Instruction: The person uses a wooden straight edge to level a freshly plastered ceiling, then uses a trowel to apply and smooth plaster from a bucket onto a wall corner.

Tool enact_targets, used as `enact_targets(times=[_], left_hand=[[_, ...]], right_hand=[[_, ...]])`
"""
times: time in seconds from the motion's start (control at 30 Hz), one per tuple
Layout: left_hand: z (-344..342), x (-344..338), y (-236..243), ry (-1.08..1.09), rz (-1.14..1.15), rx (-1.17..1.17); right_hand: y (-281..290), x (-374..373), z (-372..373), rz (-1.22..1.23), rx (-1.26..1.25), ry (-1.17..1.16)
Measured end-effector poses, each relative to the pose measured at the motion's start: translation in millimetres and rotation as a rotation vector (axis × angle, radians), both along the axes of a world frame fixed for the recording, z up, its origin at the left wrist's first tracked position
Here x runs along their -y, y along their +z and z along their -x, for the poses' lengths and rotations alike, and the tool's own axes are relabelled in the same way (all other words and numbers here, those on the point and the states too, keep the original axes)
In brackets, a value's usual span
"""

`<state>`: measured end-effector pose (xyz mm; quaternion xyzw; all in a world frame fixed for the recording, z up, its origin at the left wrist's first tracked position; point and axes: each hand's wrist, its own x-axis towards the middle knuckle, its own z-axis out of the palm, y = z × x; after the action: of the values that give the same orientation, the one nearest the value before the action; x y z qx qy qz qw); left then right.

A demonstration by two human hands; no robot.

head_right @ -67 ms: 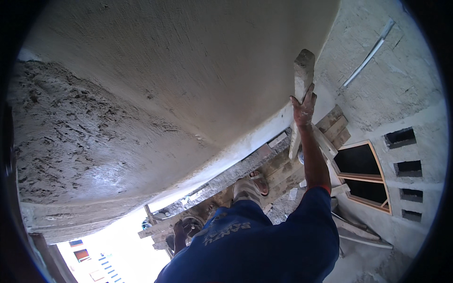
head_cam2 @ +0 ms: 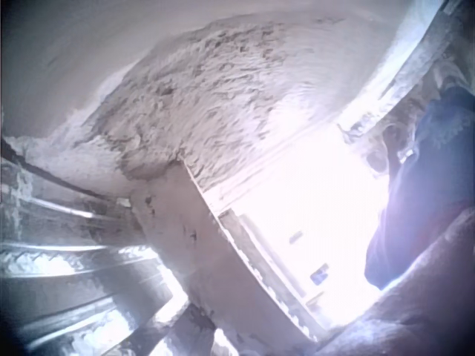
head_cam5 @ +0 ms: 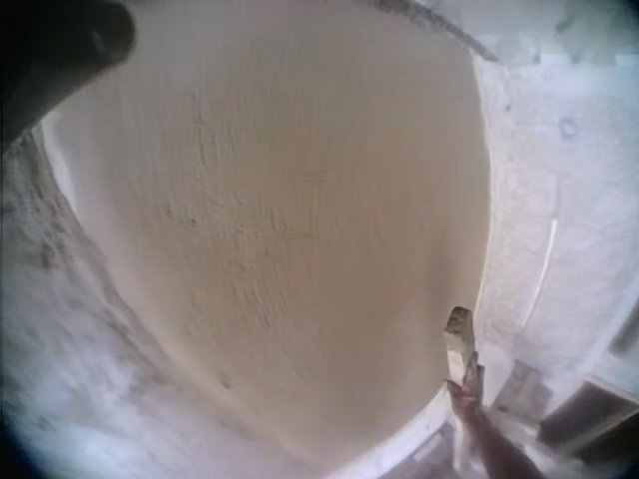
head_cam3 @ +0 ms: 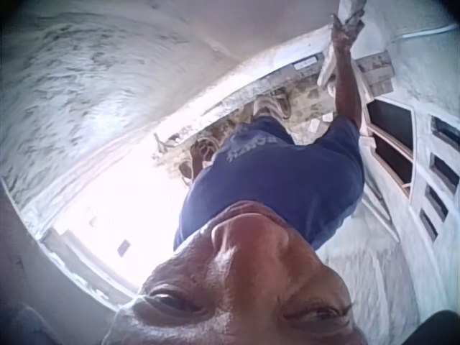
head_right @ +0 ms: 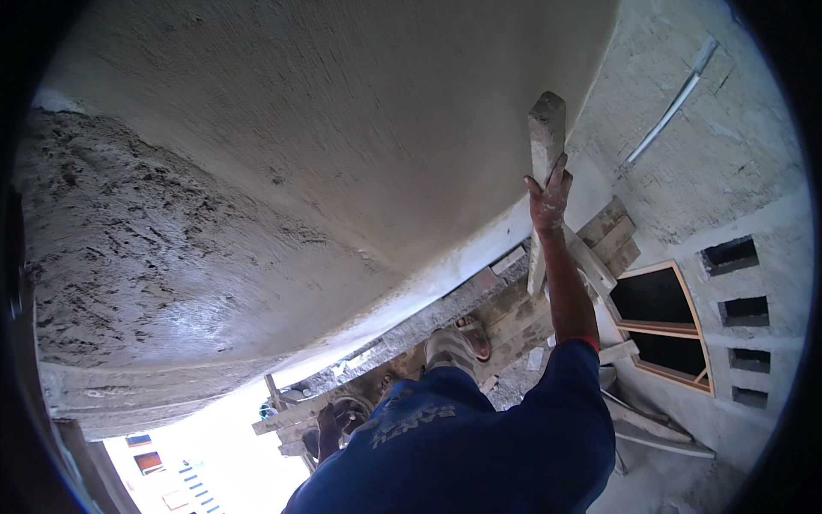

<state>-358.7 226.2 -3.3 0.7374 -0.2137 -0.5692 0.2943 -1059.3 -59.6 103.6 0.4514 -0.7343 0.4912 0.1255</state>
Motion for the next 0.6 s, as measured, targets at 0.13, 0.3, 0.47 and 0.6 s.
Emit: enact_targets(times=[0.13,0.3,0.47,0.6], left_hand=[[1.3,-2.1,-5.7,0.273,-0.118,-0.127],[7.3,-11.4,-12.4,0.298,-0.078,-0.125],[6.0,-36.3,-20.4,0.300,0.051,-0.131],[8.5,-24.6,-44.7,0.328,0.040,-0.074]], right_hand=[[-8.4,23.4,1.4,0.020,-0.031,0.014],[-12.8,46.7,3.4,-0.108,0.063,0.017],[-92.9,96.5,22.0,0.036,-0.234,-0.003],[-123.2,111.1,84.8,0.198,-0.371,-0.086]])
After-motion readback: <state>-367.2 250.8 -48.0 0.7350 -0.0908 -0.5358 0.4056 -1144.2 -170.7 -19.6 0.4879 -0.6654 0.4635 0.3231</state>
